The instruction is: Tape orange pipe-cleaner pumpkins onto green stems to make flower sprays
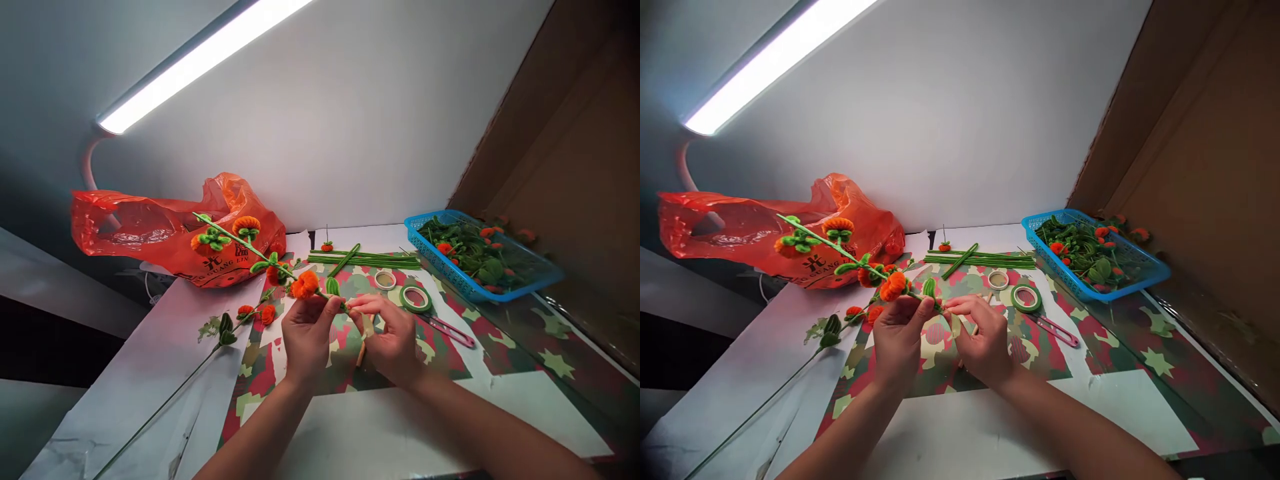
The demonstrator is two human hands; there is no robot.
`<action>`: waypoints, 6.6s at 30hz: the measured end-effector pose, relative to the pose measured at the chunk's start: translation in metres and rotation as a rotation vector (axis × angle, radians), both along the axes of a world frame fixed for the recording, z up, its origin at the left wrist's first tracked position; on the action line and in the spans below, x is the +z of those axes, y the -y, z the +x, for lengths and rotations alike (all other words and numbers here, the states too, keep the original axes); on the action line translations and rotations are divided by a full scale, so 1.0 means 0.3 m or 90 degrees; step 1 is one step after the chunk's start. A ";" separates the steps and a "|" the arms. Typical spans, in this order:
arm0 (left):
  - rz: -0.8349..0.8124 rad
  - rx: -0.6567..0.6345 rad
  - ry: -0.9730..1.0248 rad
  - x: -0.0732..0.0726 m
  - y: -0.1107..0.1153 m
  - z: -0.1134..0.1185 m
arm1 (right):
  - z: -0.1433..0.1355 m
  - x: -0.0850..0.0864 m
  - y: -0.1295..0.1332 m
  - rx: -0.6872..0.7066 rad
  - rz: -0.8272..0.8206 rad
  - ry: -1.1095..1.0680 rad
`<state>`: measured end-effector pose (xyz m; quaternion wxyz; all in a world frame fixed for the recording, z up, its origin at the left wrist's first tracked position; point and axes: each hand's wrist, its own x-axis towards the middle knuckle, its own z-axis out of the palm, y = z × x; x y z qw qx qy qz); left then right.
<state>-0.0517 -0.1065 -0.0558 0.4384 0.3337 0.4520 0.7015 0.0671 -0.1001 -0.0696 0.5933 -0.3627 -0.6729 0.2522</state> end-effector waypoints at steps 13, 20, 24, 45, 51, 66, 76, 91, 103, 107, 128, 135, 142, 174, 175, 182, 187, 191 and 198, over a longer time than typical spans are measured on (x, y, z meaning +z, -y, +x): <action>-0.020 -0.152 0.022 -0.042 -0.035 -0.049 | -0.010 0.021 0.012 0.373 -0.790 -0.581; 0.000 -0.284 0.002 -0.054 -0.033 -0.056 | -0.009 0.025 0.041 0.450 -0.941 -0.710; 0.020 -0.326 0.020 -0.061 -0.034 -0.066 | 0.003 0.018 0.035 0.484 -0.974 -0.709; -0.107 -0.084 0.007 -0.035 -0.050 -0.057 | 0.023 0.023 0.028 -0.028 -0.022 0.132; -0.089 -0.051 0.017 -0.028 -0.031 -0.029 | -0.024 -0.001 0.031 -0.181 0.210 0.450; -0.056 -0.028 -0.006 -0.009 -0.010 -0.028 | -0.001 0.007 0.020 -0.025 0.096 0.174; 0.016 -0.035 -0.029 0.004 -0.003 -0.033 | -0.022 0.037 0.012 0.270 -0.565 -0.380; -0.014 -0.188 -0.081 -0.034 -0.016 -0.057 | 0.057 0.053 0.002 0.426 -0.814 -0.439; 0.065 -0.264 -0.103 -0.046 -0.013 -0.070 | 0.041 0.053 0.023 0.337 -0.743 -0.451; -0.003 -0.319 -0.111 -0.058 -0.009 -0.084 | 0.036 0.055 0.031 0.324 -0.754 -0.469; -0.223 -0.521 0.148 -0.034 -0.044 -0.104 | -0.005 0.011 0.069 0.351 -0.627 -0.381; -0.201 -0.599 0.125 -0.037 -0.056 -0.138 | -0.018 0.002 0.082 0.385 -0.672 -0.352; -0.245 -0.666 0.126 -0.015 -0.048 -0.111 | -0.032 -0.006 0.091 0.388 -0.696 -0.321; -0.182 -0.591 0.222 -0.041 -0.049 -0.126 | -0.013 -0.003 0.080 0.267 -0.659 -0.403; -0.187 -0.613 0.219 -0.041 -0.048 -0.128 | -0.013 -0.002 0.081 0.268 -0.657 -0.397; -0.168 -0.693 0.137 -0.065 -0.072 -0.158 | -0.022 0.003 0.097 0.341 -0.729 -0.397; -0.189 -0.718 0.021 -0.058 -0.085 -0.172 | -0.030 -0.009 0.101 0.357 -0.762 -0.410; -0.207 -0.734 0.042 -0.057 -0.082 -0.173 | -0.030 -0.015 0.104 0.355 -0.764 -0.417; -0.013 -0.443 -0.051 -0.055 -0.072 -0.166 | -0.017 -0.006 0.101 0.317 -0.739 -0.430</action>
